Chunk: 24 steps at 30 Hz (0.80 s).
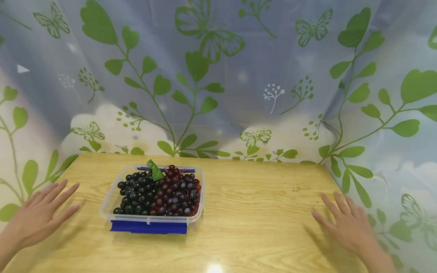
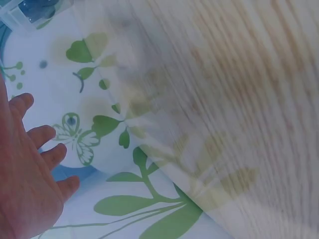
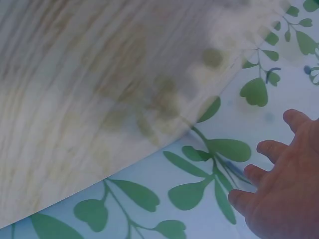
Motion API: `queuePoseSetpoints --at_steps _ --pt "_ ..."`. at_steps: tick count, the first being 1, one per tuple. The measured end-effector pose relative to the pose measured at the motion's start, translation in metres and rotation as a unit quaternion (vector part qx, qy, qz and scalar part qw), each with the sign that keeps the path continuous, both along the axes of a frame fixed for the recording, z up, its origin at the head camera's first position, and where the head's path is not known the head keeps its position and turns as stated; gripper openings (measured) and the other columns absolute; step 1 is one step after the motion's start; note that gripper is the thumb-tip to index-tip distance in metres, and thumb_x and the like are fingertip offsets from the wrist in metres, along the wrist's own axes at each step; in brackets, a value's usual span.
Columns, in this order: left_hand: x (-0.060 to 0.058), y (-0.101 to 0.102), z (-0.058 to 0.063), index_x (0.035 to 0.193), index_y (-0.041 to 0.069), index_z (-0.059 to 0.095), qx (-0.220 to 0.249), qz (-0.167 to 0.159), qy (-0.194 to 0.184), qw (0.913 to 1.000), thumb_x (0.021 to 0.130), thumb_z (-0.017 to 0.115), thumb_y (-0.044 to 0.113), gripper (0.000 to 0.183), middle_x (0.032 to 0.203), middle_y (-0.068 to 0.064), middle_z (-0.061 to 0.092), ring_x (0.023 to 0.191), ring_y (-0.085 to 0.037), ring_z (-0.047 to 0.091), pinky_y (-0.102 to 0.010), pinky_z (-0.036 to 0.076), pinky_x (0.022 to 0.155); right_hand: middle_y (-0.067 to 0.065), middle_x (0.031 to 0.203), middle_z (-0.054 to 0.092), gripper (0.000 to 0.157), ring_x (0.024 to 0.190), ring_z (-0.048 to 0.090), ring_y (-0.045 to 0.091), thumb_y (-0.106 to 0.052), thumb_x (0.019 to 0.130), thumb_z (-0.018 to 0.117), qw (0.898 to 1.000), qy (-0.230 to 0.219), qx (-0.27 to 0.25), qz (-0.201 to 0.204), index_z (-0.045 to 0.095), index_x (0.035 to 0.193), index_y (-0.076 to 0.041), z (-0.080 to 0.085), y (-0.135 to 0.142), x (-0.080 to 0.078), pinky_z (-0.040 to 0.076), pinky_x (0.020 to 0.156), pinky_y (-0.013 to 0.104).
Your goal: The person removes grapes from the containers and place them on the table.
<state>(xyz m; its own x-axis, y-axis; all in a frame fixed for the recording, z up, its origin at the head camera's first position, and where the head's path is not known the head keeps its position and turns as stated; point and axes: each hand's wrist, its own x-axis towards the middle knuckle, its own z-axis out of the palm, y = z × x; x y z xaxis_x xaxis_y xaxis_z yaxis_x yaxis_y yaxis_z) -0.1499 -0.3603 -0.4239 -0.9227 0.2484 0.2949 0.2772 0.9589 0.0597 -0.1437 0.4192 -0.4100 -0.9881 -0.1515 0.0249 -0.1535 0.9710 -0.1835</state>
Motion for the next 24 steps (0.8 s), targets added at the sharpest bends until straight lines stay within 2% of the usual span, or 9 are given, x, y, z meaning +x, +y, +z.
queuePoseSetpoints --at_steps 8,11,17,24 --pt "-0.001 0.005 0.000 0.154 0.020 0.024 0.006 -0.010 -0.004 0.9999 0.097 0.050 0.047 0.068 0.152 -0.023 0.024 0.141 -0.039 0.012 -0.050 -0.011 0.112 0.031 0.153 0.008 0.073 0.132 0.008 0.057 -0.051 0.099 0.042 1.000 0.007 0.007 0.015 0.009 0.156 -0.018 0.006 -0.016 -0.002 -0.002 0.097 0.075" --pt "-0.003 0.007 0.001 0.154 0.021 0.023 0.006 -0.018 -0.005 0.9998 0.097 0.050 0.046 0.068 0.152 -0.023 0.025 0.140 -0.040 0.015 -0.050 -0.010 0.112 0.030 0.153 0.009 0.073 0.134 0.004 0.056 -0.051 0.099 0.042 1.000 0.003 0.010 0.016 0.010 0.156 -0.019 0.007 -0.024 -0.003 -0.007 0.099 0.073" --pt "-0.003 0.010 0.001 0.154 0.022 0.023 0.009 -0.027 -0.006 0.9996 0.097 0.050 0.045 0.067 0.151 -0.023 0.027 0.139 -0.041 0.019 -0.049 -0.008 0.113 0.028 0.153 0.015 0.072 0.137 0.001 0.051 -0.053 0.098 0.042 0.999 0.015 0.030 0.026 0.014 0.155 -0.020 0.009 -0.037 -0.005 -0.005 0.103 0.070" --pt "-0.004 0.013 0.004 0.154 0.023 0.023 0.002 -0.031 -0.004 0.9995 0.097 0.050 0.045 0.066 0.152 -0.021 0.027 0.138 -0.041 0.021 -0.047 -0.010 0.113 0.026 0.154 0.015 0.071 0.136 0.007 0.053 -0.052 0.098 0.044 0.999 0.030 0.012 0.038 0.017 0.155 -0.021 0.010 -0.053 -0.010 -0.008 0.105 0.067"
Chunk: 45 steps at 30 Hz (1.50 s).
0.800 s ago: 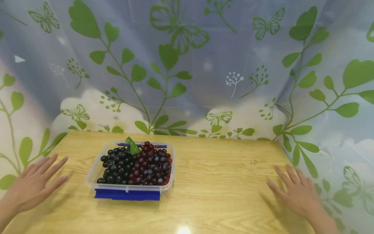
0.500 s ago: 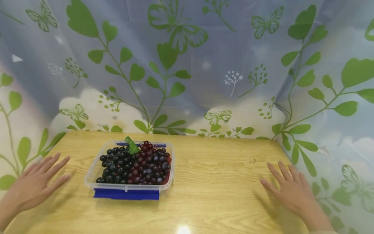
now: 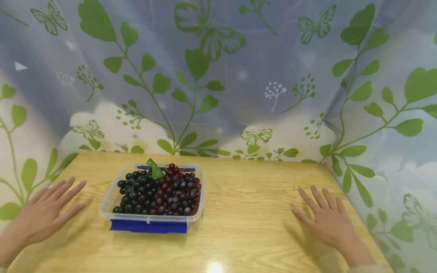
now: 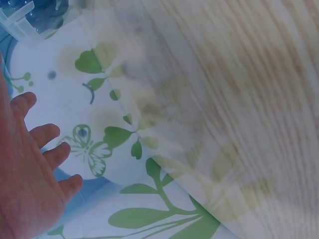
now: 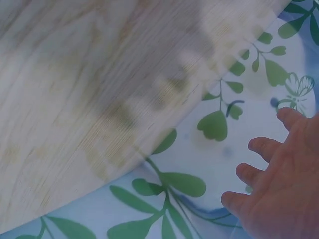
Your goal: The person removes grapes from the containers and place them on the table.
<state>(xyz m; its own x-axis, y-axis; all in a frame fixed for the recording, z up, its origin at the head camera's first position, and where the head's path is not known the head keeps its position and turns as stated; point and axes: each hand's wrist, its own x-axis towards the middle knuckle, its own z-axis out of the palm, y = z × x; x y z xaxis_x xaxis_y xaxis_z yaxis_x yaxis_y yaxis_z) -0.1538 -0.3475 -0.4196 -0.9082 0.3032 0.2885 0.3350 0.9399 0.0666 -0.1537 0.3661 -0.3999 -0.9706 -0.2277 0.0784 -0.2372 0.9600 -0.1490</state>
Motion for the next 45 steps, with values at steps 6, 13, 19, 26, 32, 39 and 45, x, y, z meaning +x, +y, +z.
queuePoseSetpoints --at_steps 6,13,19,26,32,39,45 --pt "-0.003 0.003 0.003 0.154 0.024 0.024 -0.011 -0.005 0.016 0.9998 0.097 0.050 0.045 0.065 0.151 -0.020 0.029 0.138 -0.039 0.022 -0.048 -0.005 0.114 0.024 0.155 0.011 0.070 0.137 0.004 0.051 -0.053 0.098 0.042 1.000 -0.011 -0.014 0.013 0.014 0.155 -0.023 0.000 -0.015 -0.005 -0.009 0.105 0.066" --pt "-0.002 0.008 0.005 0.154 0.024 0.023 -0.012 -0.018 0.019 0.9996 0.098 0.050 0.041 0.064 0.153 -0.019 0.026 0.140 -0.037 0.020 -0.046 -0.005 0.114 0.023 0.155 0.015 0.070 0.136 0.010 0.051 -0.055 0.097 0.042 1.000 -0.011 -0.015 0.018 0.018 0.155 -0.022 -0.003 -0.028 -0.009 -0.003 0.106 0.066" --pt "-0.003 0.018 0.007 0.153 0.026 0.025 0.002 -0.025 0.005 0.9997 0.098 0.050 0.041 0.063 0.156 -0.013 0.020 0.140 -0.037 0.020 -0.045 -0.003 0.115 0.022 0.155 0.016 0.070 0.137 0.010 0.049 -0.056 0.097 0.041 1.000 -0.013 -0.014 0.025 0.020 0.155 -0.022 -0.008 -0.036 -0.011 -0.003 0.107 0.065" --pt "-0.006 0.025 0.008 0.154 0.024 0.023 -0.003 -0.058 0.014 0.9982 0.098 0.051 0.037 0.064 0.156 -0.014 0.020 0.141 -0.035 0.019 -0.046 -0.002 0.115 0.020 0.156 0.016 0.070 0.138 0.011 0.047 -0.058 0.096 0.041 0.999 -0.012 -0.012 0.034 0.022 0.154 -0.024 -0.007 -0.048 -0.014 0.001 0.108 0.064" --pt "-0.008 0.028 0.010 0.154 0.024 0.023 -0.007 -0.070 0.014 0.9975 0.099 0.051 0.037 0.063 0.157 -0.012 0.018 0.141 -0.034 0.019 -0.043 -0.002 0.115 0.017 0.157 0.014 0.070 0.140 0.010 0.044 -0.058 0.096 0.041 0.999 -0.007 -0.005 0.045 0.021 0.154 -0.024 -0.003 -0.061 -0.020 0.004 0.108 0.065" --pt "-0.009 0.031 0.013 0.154 0.023 0.024 -0.010 -0.079 0.018 0.9967 0.098 0.052 0.037 0.064 0.156 -0.012 0.020 0.140 -0.034 0.021 -0.042 0.001 0.116 0.016 0.157 0.014 0.070 0.141 0.008 0.042 -0.059 0.096 0.041 0.998 -0.011 -0.010 0.056 0.022 0.154 -0.025 -0.002 -0.075 -0.026 0.005 0.108 0.064" --pt "-0.010 0.036 0.014 0.154 0.023 0.025 -0.016 -0.084 0.016 0.9962 0.098 0.052 0.038 0.063 0.156 -0.012 0.021 0.140 -0.033 0.021 -0.041 0.001 0.116 0.015 0.158 0.012 0.070 0.142 0.005 0.040 -0.059 0.096 0.040 0.998 -0.015 -0.015 0.065 0.022 0.154 -0.025 -0.004 -0.085 -0.031 0.003 0.109 0.063"
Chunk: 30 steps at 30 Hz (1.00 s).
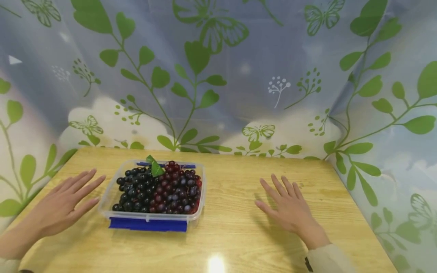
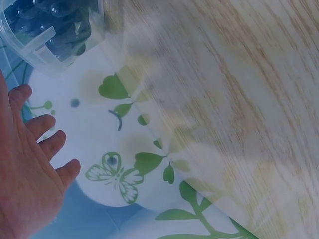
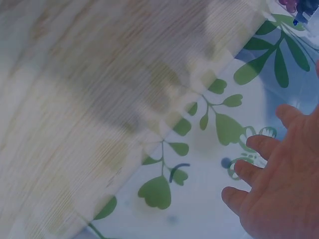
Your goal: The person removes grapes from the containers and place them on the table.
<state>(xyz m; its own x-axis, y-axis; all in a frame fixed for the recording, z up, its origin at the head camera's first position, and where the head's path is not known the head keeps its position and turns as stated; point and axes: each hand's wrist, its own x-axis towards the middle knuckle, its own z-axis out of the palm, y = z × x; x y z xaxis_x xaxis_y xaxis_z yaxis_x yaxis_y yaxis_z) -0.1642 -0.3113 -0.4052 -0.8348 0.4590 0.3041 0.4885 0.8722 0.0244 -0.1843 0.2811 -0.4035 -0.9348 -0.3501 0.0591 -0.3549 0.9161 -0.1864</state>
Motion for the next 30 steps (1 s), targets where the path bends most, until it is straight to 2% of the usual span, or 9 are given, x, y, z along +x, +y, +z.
queuePoseSetpoints --at_steps 9,18,30 --pt "-0.003 0.006 0.002 0.154 0.025 0.024 -0.002 -0.005 -0.005 1.0000 0.098 0.051 0.039 0.063 0.155 -0.013 0.023 0.139 -0.034 0.024 -0.043 0.003 0.116 0.011 0.158 0.012 0.070 0.142 0.005 0.038 -0.062 0.095 0.039 1.000 0.004 0.001 0.014 0.022 0.154 -0.028 0.001 -0.019 -0.005 0.004 0.110 0.061" --pt "-0.007 0.009 0.004 0.153 0.024 0.028 -0.006 -0.016 0.005 0.9998 0.097 0.053 0.040 0.063 0.156 -0.010 0.020 0.138 -0.035 0.026 -0.048 0.010 0.114 0.010 0.158 0.015 0.070 0.142 0.008 0.038 -0.062 0.095 0.039 1.000 0.011 -0.001 0.029 0.024 0.153 -0.027 0.004 -0.037 -0.005 0.007 0.110 0.061" --pt "-0.011 0.016 0.005 0.151 0.024 0.031 -0.009 -0.023 0.012 0.9996 0.096 0.053 0.041 0.062 0.157 -0.008 0.021 0.138 -0.034 0.026 -0.044 0.012 0.115 0.007 0.158 0.013 0.069 0.143 0.008 0.035 -0.063 0.095 0.036 0.999 0.017 0.001 0.046 0.022 0.153 -0.030 0.002 -0.056 -0.007 0.006 0.111 0.060"
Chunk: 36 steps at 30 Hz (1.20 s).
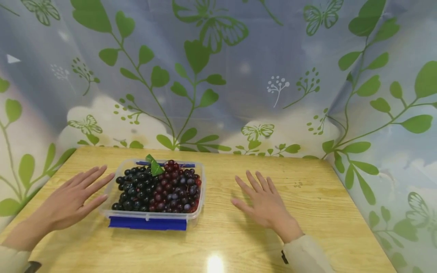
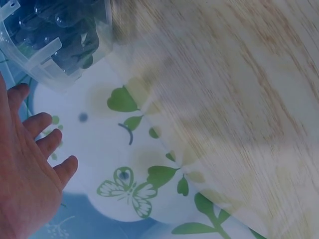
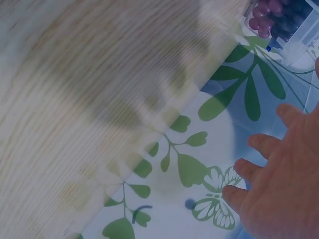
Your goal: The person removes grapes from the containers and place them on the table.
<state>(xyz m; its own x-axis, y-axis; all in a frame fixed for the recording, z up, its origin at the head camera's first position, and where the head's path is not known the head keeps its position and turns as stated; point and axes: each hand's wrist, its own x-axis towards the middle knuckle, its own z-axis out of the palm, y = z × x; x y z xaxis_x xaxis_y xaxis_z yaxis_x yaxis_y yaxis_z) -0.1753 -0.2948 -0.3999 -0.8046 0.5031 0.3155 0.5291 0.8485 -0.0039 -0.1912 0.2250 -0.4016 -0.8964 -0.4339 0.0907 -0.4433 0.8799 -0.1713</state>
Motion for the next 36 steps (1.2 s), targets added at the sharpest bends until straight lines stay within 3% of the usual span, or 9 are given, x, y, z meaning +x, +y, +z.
queuePoseSetpoints --at_steps 13,23,36 --pt "-0.005 0.005 -0.002 0.150 0.020 0.035 -0.007 -0.016 0.003 0.9998 0.097 0.052 0.040 0.059 0.157 -0.005 0.020 0.139 -0.032 0.024 -0.047 0.017 0.113 0.004 0.159 0.009 0.069 0.144 0.006 0.032 -0.062 0.095 0.036 0.999 0.011 -0.008 0.038 0.021 0.154 -0.029 0.011 -0.027 0.002 0.005 0.112 0.058" --pt "-0.006 0.006 -0.007 0.149 0.017 0.037 -0.010 -0.031 0.010 0.9994 0.098 0.052 0.038 0.058 0.155 -0.008 0.026 0.140 -0.033 0.023 -0.036 0.008 0.116 0.003 0.159 0.009 0.068 0.144 0.007 0.031 -0.063 0.095 0.035 0.999 0.011 -0.017 0.047 0.021 0.153 -0.031 0.011 -0.039 0.002 0.005 0.113 0.056" --pt "-0.008 0.008 -0.012 0.149 0.018 0.037 -0.013 -0.048 0.014 0.9986 0.098 0.051 0.038 0.057 0.154 -0.008 0.028 0.139 -0.032 0.024 -0.034 0.006 0.116 0.001 0.159 0.006 0.067 0.144 0.006 0.029 -0.064 0.095 0.030 0.998 0.012 -0.009 0.057 0.018 0.154 -0.032 0.008 -0.048 -0.001 0.005 0.113 0.053"
